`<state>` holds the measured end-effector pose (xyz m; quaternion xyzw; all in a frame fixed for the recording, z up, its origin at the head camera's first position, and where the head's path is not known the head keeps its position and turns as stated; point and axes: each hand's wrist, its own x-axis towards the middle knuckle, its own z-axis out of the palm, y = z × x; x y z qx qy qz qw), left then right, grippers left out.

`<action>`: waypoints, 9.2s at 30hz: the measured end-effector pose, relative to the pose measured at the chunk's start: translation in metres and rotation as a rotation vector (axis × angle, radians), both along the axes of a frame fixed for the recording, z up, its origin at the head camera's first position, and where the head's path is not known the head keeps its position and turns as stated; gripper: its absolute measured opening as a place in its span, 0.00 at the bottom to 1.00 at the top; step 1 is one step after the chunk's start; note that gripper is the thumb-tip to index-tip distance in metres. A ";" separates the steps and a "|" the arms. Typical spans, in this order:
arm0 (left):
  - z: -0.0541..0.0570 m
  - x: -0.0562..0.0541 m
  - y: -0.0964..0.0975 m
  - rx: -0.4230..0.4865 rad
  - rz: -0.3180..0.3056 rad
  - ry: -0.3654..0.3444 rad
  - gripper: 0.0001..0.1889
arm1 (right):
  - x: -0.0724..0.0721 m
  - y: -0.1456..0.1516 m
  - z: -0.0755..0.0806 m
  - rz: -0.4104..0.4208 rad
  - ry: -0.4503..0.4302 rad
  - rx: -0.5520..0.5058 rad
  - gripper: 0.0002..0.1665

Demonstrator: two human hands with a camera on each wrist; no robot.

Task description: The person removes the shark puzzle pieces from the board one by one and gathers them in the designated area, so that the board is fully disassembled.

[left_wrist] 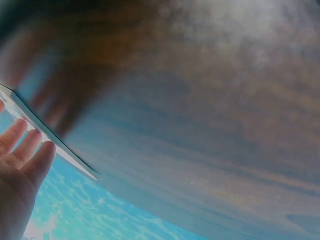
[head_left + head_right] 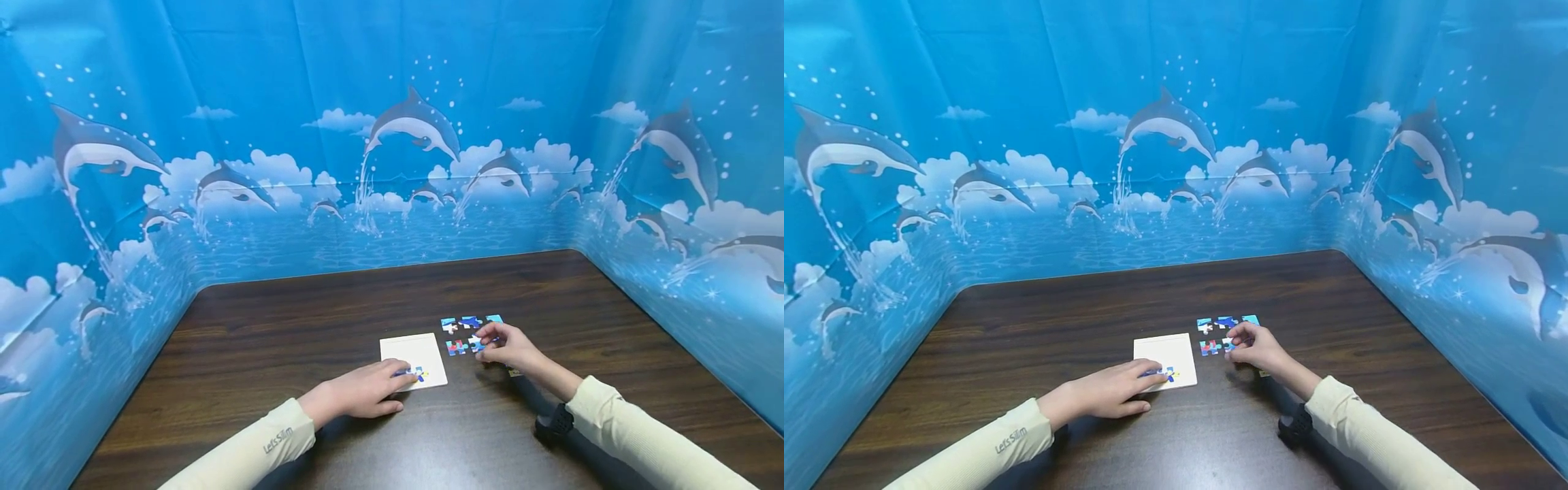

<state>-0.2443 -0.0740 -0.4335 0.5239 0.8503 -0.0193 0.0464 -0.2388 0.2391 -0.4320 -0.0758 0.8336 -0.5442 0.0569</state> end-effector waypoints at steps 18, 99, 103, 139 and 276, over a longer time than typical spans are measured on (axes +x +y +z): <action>0.008 0.008 -0.020 -0.047 0.102 -0.047 0.28 | -0.017 -0.093 -0.001 0.297 0.031 -0.090 0.30; 0.004 0.011 -0.019 0.000 0.079 -0.038 0.19 | -0.012 -0.091 -0.004 0.392 -0.158 -0.206 0.22; 0.004 0.011 -0.020 -0.006 0.085 -0.057 0.19 | -0.006 -0.089 -0.003 0.362 -0.088 -0.172 0.23; 0.007 0.008 -0.028 0.000 0.095 -0.062 0.23 | 0.018 -0.017 -0.006 0.283 0.234 0.006 0.16; 0.005 0.016 -0.040 -0.011 0.022 -0.093 0.24 | -0.021 -0.133 0.000 0.452 0.058 0.278 0.23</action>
